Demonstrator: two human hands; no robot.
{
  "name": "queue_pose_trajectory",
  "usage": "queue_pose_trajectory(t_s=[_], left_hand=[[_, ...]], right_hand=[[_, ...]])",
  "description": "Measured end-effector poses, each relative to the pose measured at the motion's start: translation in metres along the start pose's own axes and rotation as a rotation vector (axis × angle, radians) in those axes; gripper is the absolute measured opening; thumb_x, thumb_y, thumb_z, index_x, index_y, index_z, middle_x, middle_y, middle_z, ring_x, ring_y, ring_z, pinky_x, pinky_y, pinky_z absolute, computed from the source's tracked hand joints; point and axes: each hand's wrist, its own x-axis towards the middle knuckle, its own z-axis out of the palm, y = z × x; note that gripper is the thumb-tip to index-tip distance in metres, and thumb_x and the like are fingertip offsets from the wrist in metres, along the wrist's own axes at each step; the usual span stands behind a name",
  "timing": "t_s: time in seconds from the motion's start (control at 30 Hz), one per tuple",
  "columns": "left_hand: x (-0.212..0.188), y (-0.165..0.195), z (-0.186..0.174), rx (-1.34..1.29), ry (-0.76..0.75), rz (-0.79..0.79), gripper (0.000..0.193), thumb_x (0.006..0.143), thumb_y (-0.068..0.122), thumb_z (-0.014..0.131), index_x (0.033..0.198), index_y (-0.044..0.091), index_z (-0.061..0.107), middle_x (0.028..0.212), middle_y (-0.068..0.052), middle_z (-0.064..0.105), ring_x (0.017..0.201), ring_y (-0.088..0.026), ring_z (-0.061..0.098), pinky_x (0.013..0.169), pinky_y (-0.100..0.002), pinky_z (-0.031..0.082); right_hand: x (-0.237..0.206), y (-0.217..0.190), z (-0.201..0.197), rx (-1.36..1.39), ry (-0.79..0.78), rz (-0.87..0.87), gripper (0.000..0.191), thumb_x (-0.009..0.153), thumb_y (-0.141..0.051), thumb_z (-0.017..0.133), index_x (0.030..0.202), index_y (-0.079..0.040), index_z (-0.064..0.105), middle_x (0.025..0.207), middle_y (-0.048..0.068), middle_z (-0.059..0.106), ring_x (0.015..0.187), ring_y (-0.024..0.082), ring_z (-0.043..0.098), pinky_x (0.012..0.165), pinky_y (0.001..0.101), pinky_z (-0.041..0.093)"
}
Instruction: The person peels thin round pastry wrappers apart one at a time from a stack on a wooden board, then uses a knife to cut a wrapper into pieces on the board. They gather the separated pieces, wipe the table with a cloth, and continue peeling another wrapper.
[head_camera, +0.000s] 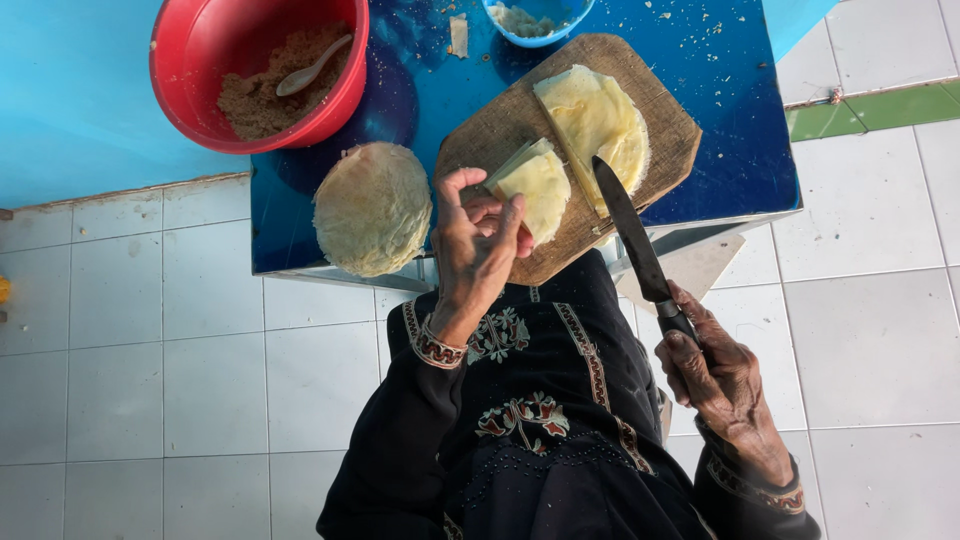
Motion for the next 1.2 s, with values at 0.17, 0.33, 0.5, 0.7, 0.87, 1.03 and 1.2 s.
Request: queue_pose_trajectory(t_s=[0.17,0.33,0.5,0.7,0.87,1.03,1.2], left_hand=[[-0.001,-0.004,-0.006,0.406,0.025,0.150,0.058,0.094,0.023,0.072,0.138,0.004,0.039,0.090,-0.011,0.072,0.076,-0.020,0.076,0.064,-0.035,0.065],[0.007,-0.006,-0.018,0.930,0.119,0.482,0.062,0.098,0.040,0.072,0.137,-0.002,0.050,0.118,-0.023,0.057,0.108,-0.038,0.060,0.089,-0.050,0.053],[0.017,-0.011,-0.017,1.019,0.028,0.409,0.050,0.097,0.045,0.071,0.121,0.002,0.060,0.121,-0.017,0.054,0.109,-0.034,0.052,0.087,-0.049,0.050],[0.025,-0.010,-0.017,0.967,-0.119,0.347,0.046,0.095,0.042,0.073,0.119,0.005,0.056,0.115,-0.013,0.060,0.110,-0.033,0.053,0.081,-0.052,0.047],[0.035,-0.007,-0.018,0.869,-0.168,0.311,0.054,0.094,0.038,0.075,0.130,0.009,0.048,0.105,-0.011,0.065,0.100,-0.030,0.060,0.084,-0.053,0.044],[0.034,-0.003,-0.016,0.503,-0.219,0.244,0.060,0.094,0.023,0.074,0.141,0.007,0.040,0.101,-0.011,0.062,0.082,-0.021,0.066,0.072,-0.039,0.056],[0.021,-0.003,-0.006,0.410,-0.113,0.383,0.055,0.096,0.009,0.075,0.141,0.008,0.043,0.106,-0.011,0.062,0.083,-0.020,0.067,0.072,-0.034,0.058]], right_hand=[[-0.002,0.002,-0.001,-0.005,-0.012,0.021,0.056,0.099,-0.021,0.056,0.152,-0.003,0.048,0.067,0.004,0.062,0.046,0.006,0.051,0.041,0.0240,0.042],[-0.003,0.008,-0.003,-0.053,-0.018,0.012,0.057,0.100,-0.024,0.055,0.152,-0.004,0.047,0.065,0.003,0.061,0.046,0.006,0.051,0.041,0.0238,0.042],[-0.007,0.017,-0.008,-0.083,-0.011,0.004,0.058,0.098,-0.027,0.056,0.151,-0.004,0.048,0.062,0.004,0.062,0.042,0.006,0.052,0.037,0.0242,0.042],[-0.012,0.021,-0.012,-0.072,0.004,0.000,0.060,0.097,-0.029,0.056,0.151,-0.003,0.048,0.062,0.003,0.062,0.042,0.006,0.053,0.037,0.0236,0.042],[-0.015,0.020,-0.012,-0.046,0.023,0.009,0.059,0.098,-0.028,0.058,0.150,-0.001,0.049,0.064,0.004,0.062,0.044,0.006,0.053,0.039,0.0237,0.042],[-0.016,0.019,-0.013,-0.054,0.034,-0.018,0.060,0.098,-0.028,0.056,0.151,-0.001,0.047,0.063,0.003,0.062,0.043,0.006,0.054,0.037,0.0237,0.042],[-0.018,0.016,-0.019,-0.138,0.051,0.022,0.061,0.099,-0.029,0.055,0.152,-0.002,0.048,0.059,0.004,0.062,0.040,0.007,0.052,0.034,0.0252,0.040]])
